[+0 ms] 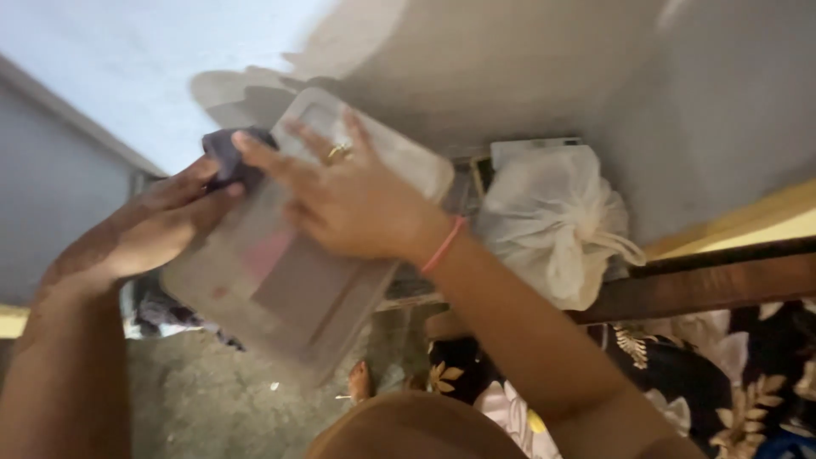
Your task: Cleaning and organizing plastic boxes and a white plastic bag on a shelf niche.
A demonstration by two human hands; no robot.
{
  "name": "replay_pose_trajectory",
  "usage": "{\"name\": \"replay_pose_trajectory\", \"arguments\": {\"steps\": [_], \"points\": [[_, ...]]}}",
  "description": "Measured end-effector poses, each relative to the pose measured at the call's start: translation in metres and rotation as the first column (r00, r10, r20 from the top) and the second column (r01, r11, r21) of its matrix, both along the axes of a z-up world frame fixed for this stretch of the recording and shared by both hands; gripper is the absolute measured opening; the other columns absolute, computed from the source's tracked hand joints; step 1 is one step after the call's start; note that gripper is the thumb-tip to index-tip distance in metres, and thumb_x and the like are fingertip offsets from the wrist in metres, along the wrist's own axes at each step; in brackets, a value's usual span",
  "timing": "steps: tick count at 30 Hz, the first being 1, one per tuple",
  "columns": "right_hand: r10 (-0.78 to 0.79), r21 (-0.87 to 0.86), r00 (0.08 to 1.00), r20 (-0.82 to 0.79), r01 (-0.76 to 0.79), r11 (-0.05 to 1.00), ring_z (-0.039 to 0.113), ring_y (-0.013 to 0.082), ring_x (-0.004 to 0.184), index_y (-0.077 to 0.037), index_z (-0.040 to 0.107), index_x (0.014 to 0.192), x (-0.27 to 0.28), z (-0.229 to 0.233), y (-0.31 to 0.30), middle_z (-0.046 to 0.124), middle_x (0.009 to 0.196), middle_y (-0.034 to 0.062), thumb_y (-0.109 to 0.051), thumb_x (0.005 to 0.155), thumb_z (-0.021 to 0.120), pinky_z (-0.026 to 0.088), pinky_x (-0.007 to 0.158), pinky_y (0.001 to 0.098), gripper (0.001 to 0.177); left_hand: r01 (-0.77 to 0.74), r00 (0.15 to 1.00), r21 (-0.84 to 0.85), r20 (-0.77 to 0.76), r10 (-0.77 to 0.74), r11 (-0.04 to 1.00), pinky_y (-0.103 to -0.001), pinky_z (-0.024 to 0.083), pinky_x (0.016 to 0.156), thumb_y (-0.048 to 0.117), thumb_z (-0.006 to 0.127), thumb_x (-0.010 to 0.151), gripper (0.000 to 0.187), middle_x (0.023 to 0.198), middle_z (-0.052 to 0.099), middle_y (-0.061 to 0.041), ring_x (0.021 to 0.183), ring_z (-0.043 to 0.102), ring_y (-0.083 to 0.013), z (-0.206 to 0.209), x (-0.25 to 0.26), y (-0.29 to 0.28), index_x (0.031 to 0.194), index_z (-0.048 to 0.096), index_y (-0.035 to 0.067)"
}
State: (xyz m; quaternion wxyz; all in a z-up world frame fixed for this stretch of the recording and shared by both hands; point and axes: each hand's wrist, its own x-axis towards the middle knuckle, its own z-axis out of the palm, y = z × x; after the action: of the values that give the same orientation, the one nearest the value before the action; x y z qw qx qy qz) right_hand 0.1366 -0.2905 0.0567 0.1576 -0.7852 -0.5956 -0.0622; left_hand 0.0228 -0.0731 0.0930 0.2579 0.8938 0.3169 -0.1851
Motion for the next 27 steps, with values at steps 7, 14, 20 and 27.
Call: {"name": "replay_pose_trajectory", "arguments": {"steps": [7, 14, 20, 27], "points": [[0.116, 0.222, 0.988, -0.100, -0.092, 0.971, 0.009, 0.0374, 0.165, -0.027, -0.006, 0.166, -0.003, -0.002, -0.016, -0.004, 0.176, 0.0112, -0.033, 0.102, 0.056, 0.010, 0.123, 0.0770, 0.089, 0.133, 0.984, 0.111, 0.100, -0.144, 0.985, -0.052, 0.030, 0.118, 0.055, 0.044, 0.104, 0.072, 0.169, 0.025, -0.009, 0.153, 0.026, -0.0335, -0.009, 0.044, -0.007, 0.164, 0.020, 0.024], [0.012, 0.188, 0.999, -0.044, -0.004, 0.982, 0.015, 0.0375, 0.161, -0.028, 0.000, 0.165, -0.001, -0.013, -0.006, 0.001, 0.175, 0.0086, -0.035, 0.096, 0.057, 0.015, 0.124, 0.0708, 0.089, 0.445, 0.795, -0.233, 0.547, -0.262, 0.865, -0.047, 0.039, 0.120, 0.044, 0.042, 0.104, 0.066, 0.161, 0.045, -0.019, 0.147, 0.046, -0.0349, -0.037, 0.085, 0.011, 0.161, 0.031, 0.014], [-0.137, 0.198, 0.987, 0.084, 0.118, 0.973, 0.022, 0.0388, 0.159, -0.023, 0.012, 0.166, 0.000, -0.030, 0.002, 0.016, 0.173, 0.0125, -0.035, 0.107, 0.044, 0.018, 0.129, 0.0597, 0.068, 0.052, 0.997, -0.038, 0.066, -0.050, 0.998, -0.061, 0.032, 0.118, 0.061, 0.040, 0.100, 0.073, 0.158, 0.043, -0.018, 0.147, 0.041, -0.0403, -0.012, 0.011, 0.007, 0.165, 0.023, 0.032], [-0.157, 0.060, 0.976, 0.149, 0.150, 0.987, 0.023, 0.0383, 0.157, -0.019, 0.020, 0.163, -0.007, -0.017, -0.003, 0.026, 0.168, 0.0201, -0.041, 0.107, 0.038, 0.017, 0.126, 0.0568, 0.063, 0.100, 0.993, 0.016, 0.057, -0.100, 0.995, -0.058, 0.031, 0.121, 0.062, 0.038, 0.100, 0.081, 0.168, 0.035, -0.013, 0.152, 0.034, -0.0373, 0.017, 0.025, -0.028, 0.170, 0.011, 0.032]]}}
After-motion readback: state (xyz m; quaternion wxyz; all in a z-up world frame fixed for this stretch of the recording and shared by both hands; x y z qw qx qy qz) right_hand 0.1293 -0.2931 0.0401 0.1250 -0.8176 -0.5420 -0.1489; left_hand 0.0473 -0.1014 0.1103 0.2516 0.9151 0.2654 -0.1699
